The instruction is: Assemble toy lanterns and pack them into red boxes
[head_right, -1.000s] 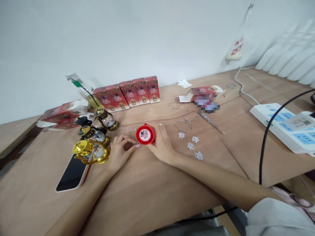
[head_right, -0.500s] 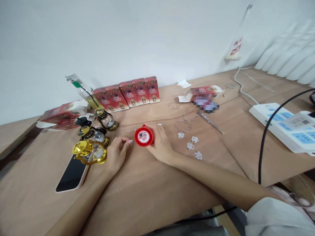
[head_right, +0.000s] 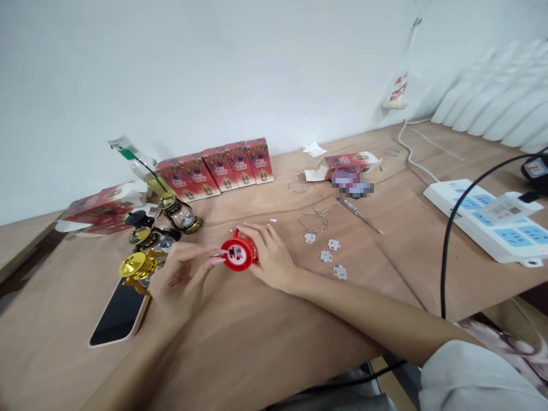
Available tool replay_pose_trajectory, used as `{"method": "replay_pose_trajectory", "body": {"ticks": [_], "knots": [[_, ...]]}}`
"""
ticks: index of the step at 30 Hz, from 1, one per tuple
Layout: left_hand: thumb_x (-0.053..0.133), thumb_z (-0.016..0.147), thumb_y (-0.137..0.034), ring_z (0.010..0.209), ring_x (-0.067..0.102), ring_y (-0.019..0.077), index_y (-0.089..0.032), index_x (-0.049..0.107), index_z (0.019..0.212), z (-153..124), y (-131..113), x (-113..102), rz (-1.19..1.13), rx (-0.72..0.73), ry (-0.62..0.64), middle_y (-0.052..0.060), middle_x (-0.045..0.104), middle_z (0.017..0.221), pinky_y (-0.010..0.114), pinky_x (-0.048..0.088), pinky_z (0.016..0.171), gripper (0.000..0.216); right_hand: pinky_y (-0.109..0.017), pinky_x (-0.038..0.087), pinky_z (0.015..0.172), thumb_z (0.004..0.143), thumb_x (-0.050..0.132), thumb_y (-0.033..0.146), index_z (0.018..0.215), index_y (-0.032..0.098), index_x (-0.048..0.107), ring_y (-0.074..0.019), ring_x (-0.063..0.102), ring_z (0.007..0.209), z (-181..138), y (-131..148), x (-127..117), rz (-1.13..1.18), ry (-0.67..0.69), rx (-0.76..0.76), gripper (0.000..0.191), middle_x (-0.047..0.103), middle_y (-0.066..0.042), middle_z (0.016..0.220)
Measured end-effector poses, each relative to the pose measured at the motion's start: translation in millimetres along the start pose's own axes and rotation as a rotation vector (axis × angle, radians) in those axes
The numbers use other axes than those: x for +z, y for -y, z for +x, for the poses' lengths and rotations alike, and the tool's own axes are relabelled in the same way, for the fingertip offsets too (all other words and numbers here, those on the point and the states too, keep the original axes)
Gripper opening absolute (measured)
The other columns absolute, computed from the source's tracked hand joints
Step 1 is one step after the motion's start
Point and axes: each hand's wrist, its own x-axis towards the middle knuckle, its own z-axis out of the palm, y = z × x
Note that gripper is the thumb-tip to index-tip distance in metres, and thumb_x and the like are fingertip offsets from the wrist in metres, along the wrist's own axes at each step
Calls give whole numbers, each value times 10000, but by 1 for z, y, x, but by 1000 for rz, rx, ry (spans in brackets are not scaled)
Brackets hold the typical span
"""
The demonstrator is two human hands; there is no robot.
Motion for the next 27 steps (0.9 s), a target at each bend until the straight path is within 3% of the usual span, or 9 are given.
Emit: {"method": "replay_pose_trajectory", "body": {"ticks": [3, 6, 12, 27], "knots": [[673, 817, -196, 662, 587, 136, -228, 661, 833, 13, -10, 0, 56, 154, 50, -9, 711, 716, 286, 453, 620, 38, -496, 457, 962, 833, 539, 215, 1358, 224, 347, -277, 496, 1176, 0, 0, 0, -7, 9, -13, 560, 532, -137, 1287], [671, 819, -186, 670, 580, 137, -211, 658, 798, 19, -13, 2, 107, 188, 79, -3, 709, 722, 301, 430, 639, 34, -504, 460, 959, 837, 538, 228, 1362, 232, 341, -281, 497, 1176, 0, 0, 0, -11, 14, -12, 560, 523, -136, 1297], [654, 832, -184, 685, 569, 151, -231, 673, 869, 14, -5, 5, 222, 244, 129, 0, 720, 768, 312, 393, 638, 62, -487, 469, 962, 839, 544, 217, 1342, 213, 357, -274, 502, 1173, 0, 1, 0, -9, 10, -21, 537, 530, -143, 1281], [658, 825, -179, 708, 516, 145, -245, 650, 935, 4, -2, 12, 438, 295, 41, 17, 630, 829, 298, 348, 649, 129, -490, 470, 957, 837, 557, 230, 1334, 227, 373, -276, 508, 1159, 0, 0, 1, 11, -3, 24, 530, 536, -124, 1280]]}}
